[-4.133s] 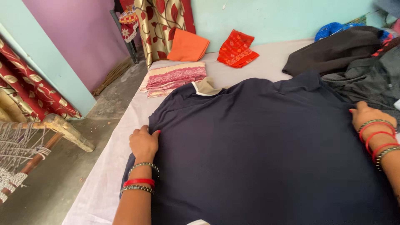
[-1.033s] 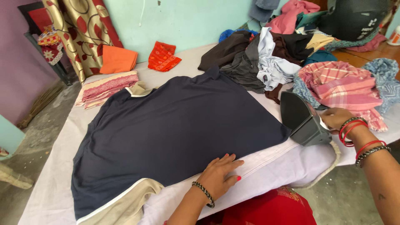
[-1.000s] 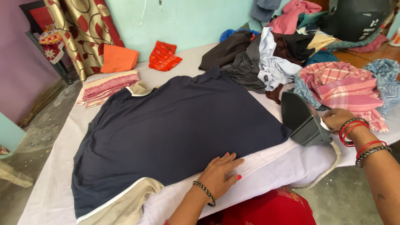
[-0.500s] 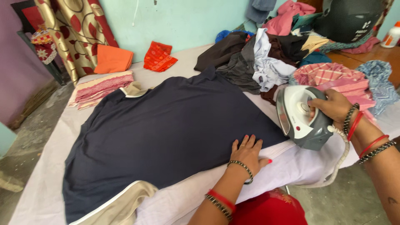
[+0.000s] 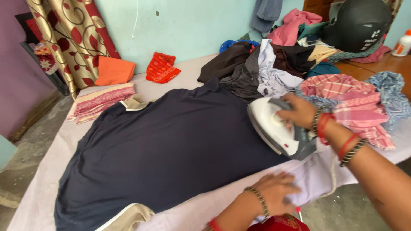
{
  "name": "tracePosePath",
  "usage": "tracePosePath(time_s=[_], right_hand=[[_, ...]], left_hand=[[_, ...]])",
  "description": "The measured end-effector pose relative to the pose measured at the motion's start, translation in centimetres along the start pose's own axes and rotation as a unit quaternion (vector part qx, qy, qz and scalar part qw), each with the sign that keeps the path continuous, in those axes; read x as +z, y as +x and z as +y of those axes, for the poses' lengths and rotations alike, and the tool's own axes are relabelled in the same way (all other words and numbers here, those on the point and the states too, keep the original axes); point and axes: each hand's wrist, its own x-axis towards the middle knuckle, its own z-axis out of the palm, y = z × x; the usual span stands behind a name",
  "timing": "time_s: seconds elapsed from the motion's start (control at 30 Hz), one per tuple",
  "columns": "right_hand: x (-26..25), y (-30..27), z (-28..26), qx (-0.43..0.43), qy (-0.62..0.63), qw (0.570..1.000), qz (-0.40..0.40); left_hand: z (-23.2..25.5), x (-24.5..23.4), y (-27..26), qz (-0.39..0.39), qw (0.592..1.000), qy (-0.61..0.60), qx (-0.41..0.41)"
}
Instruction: The person irons a patterned cloth and then a dark blue shirt on a bed. They smooth the fabric with their hands, use the iron to press the items, and fold the finished pieces. The person handles multiple garments from a pile on the bed.
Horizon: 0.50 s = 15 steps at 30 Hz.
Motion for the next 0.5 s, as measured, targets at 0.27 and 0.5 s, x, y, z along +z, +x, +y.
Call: tracePosePath(time_s=[0.27, 0.5], right_hand=[[7.7, 1.0, -5.8, 0.044, -0.075, 0.99, -0.108], [10.6, 0.4, -11.9, -0.015, -0.025, 0.972, -0.232]], left_hand=[[3.1, -12.4, -12.8, 0.069, 0.95, -0.15, -0.265], [4.2, -18.7, -23.2, 0.145, 0.883, 0.127, -0.427]])
